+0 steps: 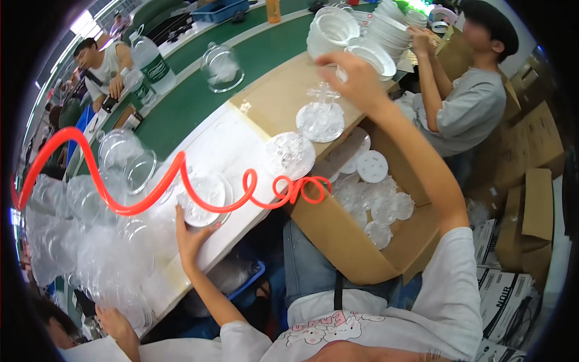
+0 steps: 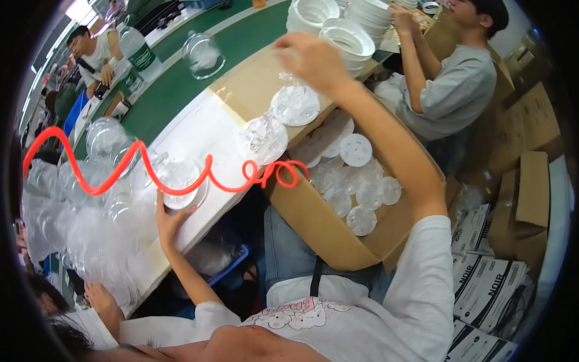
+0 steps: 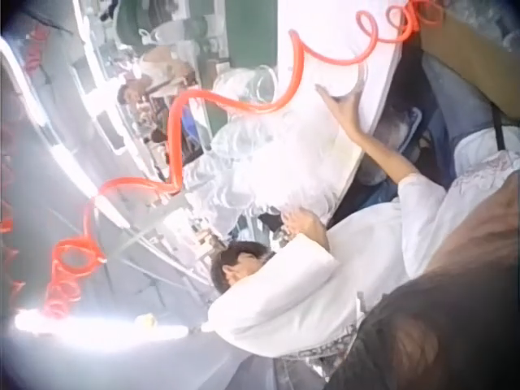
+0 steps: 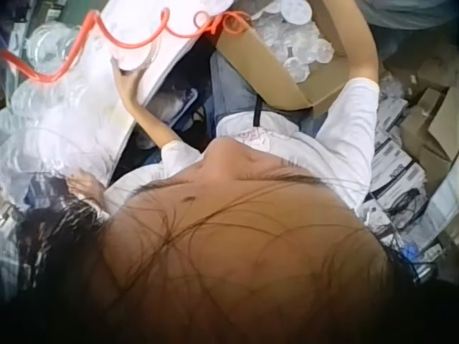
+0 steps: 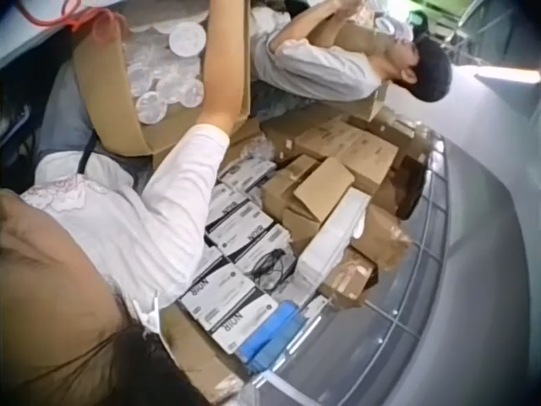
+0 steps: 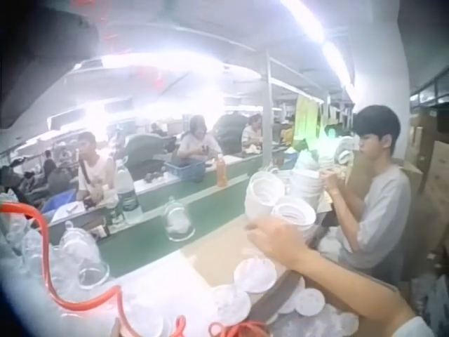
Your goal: The worker cleans glass domes using an air duster and assembles them onto plastic bases before placing them into a box.
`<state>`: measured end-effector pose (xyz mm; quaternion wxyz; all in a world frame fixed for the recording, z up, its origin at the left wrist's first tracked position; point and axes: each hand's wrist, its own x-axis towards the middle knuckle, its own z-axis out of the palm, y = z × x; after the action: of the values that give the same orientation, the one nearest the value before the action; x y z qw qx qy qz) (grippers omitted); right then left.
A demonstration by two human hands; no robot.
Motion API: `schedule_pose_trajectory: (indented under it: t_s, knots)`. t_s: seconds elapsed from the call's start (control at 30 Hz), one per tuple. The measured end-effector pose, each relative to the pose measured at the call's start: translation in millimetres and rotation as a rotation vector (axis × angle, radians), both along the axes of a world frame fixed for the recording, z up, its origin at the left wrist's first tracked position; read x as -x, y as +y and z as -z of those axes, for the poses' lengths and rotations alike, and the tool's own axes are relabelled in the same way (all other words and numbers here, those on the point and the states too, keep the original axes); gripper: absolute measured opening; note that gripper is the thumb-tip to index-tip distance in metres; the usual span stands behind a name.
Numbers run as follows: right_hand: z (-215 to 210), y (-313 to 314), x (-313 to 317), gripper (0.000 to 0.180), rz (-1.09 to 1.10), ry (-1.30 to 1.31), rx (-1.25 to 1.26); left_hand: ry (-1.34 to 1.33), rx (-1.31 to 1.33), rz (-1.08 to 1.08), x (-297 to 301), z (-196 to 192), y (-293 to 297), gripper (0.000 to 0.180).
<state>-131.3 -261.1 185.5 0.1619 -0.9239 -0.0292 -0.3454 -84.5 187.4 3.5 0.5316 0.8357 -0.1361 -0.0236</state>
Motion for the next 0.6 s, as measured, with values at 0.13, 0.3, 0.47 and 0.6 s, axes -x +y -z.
schedule_pose_trajectory:
  t_s: [0.13, 0.3, 0.47, 0.6]
  knots:
    - [21, -127, 0, 0.034, 0.493, 0.144, 0.3, -0.154, -0.156, -0.114, 35, -21, -23, 0.093]
    - [38, -156, -20, 0.032, 0.4, 0.437, 0.075, -0.349, -0.175, -0.271, 92, -35, -22, 0.061]
    - [40, -166, -23, 0.027, 0.57, 0.211, 0.282, -0.423, -0.171, -0.307, 119, -54, -38, 0.033]
    - [13, -126, -34, 0.023, 0.375, -0.315, -0.185, -0.438, 0.06, -0.381, 106, -50, -42, 0.028]
